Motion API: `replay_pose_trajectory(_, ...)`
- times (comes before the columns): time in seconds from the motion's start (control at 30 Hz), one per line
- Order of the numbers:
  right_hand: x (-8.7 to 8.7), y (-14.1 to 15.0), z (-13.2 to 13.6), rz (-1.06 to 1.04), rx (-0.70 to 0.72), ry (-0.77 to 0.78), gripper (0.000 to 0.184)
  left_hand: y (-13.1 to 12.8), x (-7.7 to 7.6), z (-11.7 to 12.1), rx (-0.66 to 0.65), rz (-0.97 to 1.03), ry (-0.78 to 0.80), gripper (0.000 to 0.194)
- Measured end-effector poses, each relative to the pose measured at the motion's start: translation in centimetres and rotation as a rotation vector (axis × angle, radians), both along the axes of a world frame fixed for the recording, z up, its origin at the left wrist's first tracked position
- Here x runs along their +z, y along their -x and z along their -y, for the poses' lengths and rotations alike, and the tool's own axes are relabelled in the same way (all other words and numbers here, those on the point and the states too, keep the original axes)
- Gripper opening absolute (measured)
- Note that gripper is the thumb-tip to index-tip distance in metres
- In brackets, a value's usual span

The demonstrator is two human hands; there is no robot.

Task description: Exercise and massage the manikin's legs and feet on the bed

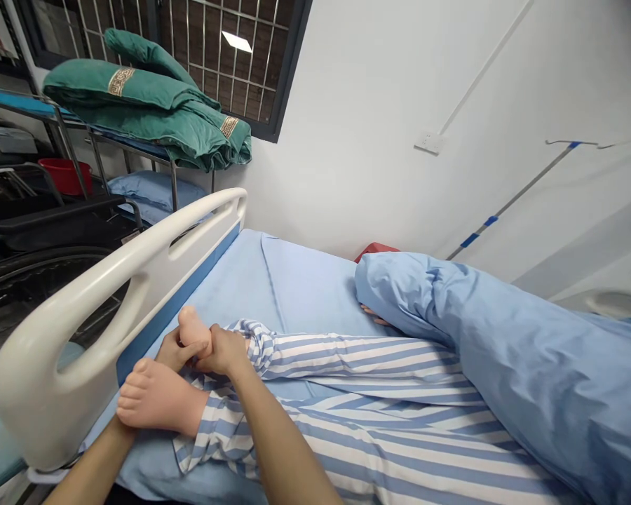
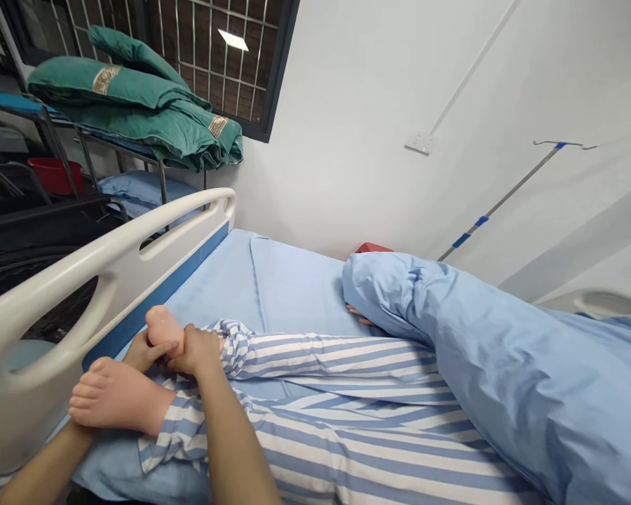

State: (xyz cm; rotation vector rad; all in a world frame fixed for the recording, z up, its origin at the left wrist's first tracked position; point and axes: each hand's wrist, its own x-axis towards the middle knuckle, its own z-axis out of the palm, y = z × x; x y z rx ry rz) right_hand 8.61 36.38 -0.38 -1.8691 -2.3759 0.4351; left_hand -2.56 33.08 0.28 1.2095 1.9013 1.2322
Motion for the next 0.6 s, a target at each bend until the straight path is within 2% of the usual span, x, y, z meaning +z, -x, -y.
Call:
replay_pose_trajectory(0.1,-0.1,0.1,-0.1,0.015,-0.003,0.011,0.055,-2.1,-1.0,2.2,0.530,-0.142,0.006,0.020)
replay_pose_trajectory(0.13,-0.2,0.1,-0.1,0.019,-0.005,0.013,0.055,-2.4,-1.1,2.5,0.645,-0.197,0.003,0.017)
replay_pose_trajectory(0.17,-0.2,0.1,-0.1,0.021,-0.010,0.014,0.055,-2.5,-1.1,2.6,0.694,-0.242,0.001,0.015)
replay_pose_trajectory(0.27,-0.2,0.2,-0.1,0.019,-0.019,0.006,0.055,-2.3,-1.0,2.3,0.672,-0.303,0.011,0.016)
replay_pose_trajectory(0.4,0.4,0.3,0.2,-0.006,-0.037,0.018,0.054,-2.3,-0.9,2.2,0.741,-0.345,-0.012,0.018)
replay_pose_trajectory(0.47,0.7,0.3,0.4,-0.017,-0.071,0.038,0.054,-2.5,-0.5,2.4,0.711,-0.348,-0.029,0.018)
replay_pose_trajectory(0.53,0.8,0.3,0.4,-0.024,-0.081,0.030,0.058,-2.5,0.0,2.6,0.682,-0.310,-0.034,0.019)
replay_pose_trajectory(0.6,0.8,0.3,0.4,-0.037,-0.073,0.024,0.061,-1.9,0.6,2.7,0.677,-0.189,-0.016,0.022)
